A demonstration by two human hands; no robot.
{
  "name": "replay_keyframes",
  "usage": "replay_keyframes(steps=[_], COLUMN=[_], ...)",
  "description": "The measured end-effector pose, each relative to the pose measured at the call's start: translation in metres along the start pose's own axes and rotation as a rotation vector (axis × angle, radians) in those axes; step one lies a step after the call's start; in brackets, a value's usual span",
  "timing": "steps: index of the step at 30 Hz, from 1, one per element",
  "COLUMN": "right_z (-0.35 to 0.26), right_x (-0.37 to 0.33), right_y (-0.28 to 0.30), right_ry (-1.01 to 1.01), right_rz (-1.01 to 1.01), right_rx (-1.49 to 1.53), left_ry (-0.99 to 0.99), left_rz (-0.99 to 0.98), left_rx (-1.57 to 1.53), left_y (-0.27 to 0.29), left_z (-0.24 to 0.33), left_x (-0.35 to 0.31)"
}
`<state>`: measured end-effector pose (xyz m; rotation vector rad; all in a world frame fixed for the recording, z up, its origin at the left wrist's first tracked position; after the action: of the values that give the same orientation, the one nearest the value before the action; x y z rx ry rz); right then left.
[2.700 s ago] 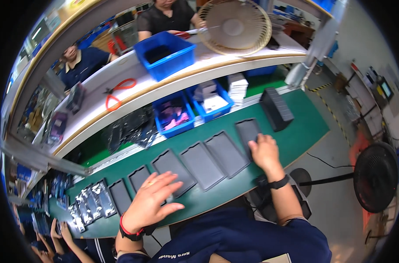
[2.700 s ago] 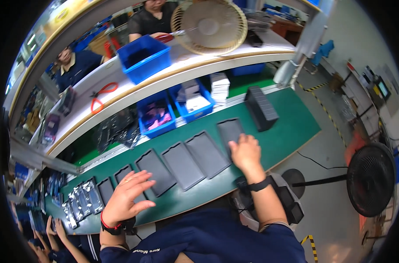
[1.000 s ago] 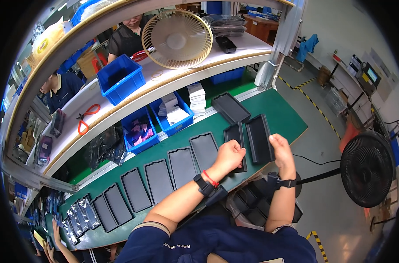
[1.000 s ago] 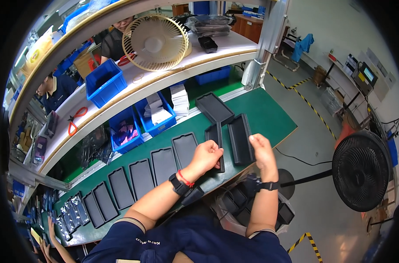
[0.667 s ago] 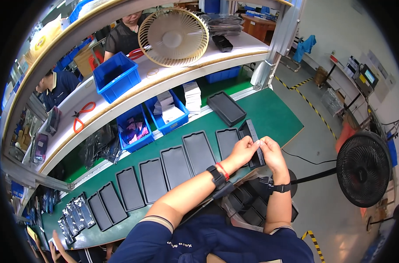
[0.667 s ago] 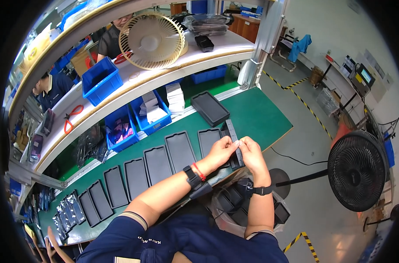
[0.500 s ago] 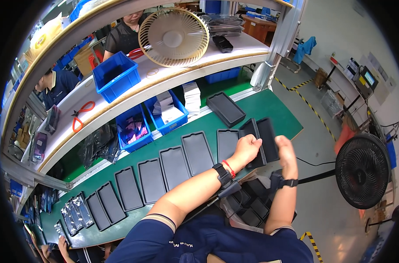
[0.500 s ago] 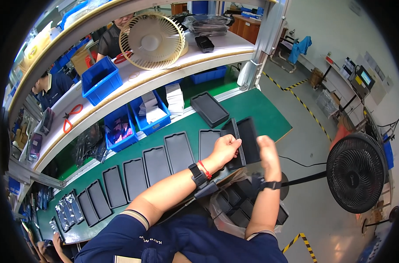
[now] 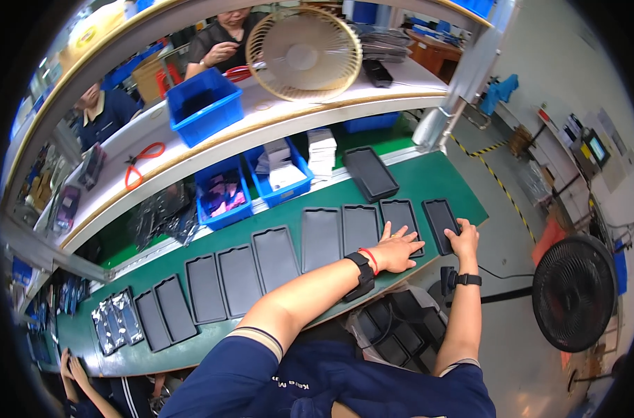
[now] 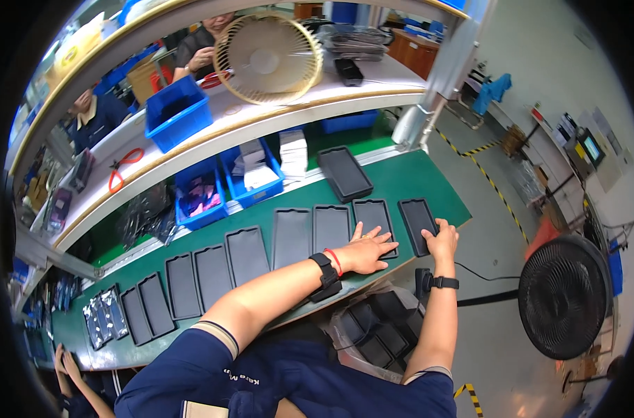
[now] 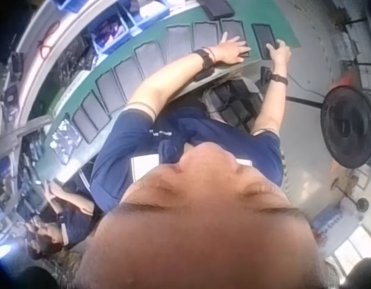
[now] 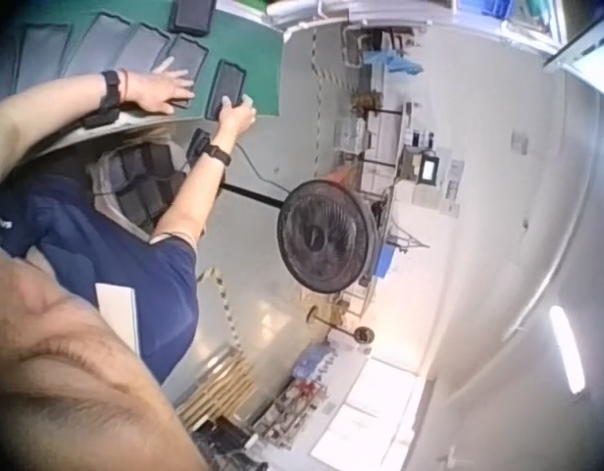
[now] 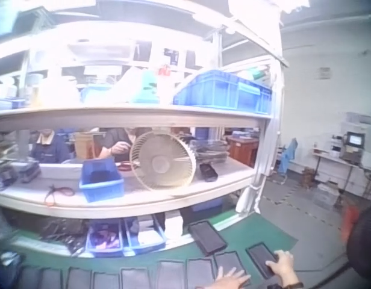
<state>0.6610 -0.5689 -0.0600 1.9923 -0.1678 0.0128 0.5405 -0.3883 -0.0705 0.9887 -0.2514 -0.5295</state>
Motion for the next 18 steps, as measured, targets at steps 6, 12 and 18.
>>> replay_keyframes(steps=[6, 12, 18], right_z=[-0.044, -0.096, -0.313], right_x=[-0.028, -0.068, -0.187], right_y=[-0.013, 0.018, 0.012], right_ry=[0.176, 0.173, 1.066], right_rz=[0.059, 0.237, -0.258], right_rx=[-0.081, -0.211, 0.368], left_ry=[0.023, -0.028, 0.145], left_rz=[0.215, 0.418, 0.56], left_rx=[-0.044, -0.061, -0.078], left_y=[0.012, 0.074, 0.074], left_z=[0.002, 0.036, 0.026], left_x=[-0.022, -0.145, -0.291])
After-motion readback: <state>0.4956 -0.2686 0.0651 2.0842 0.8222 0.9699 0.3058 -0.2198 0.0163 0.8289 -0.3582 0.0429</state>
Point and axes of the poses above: each hand's wrist, its own x-axis towards the middle knuckle, its own y-axis out of the back of the hand, z = x × y, the point moved 6 cm from there along x, towards the middle knuckle, and after that the axes turned 10 degrees about -y, right-handed, at the moved point
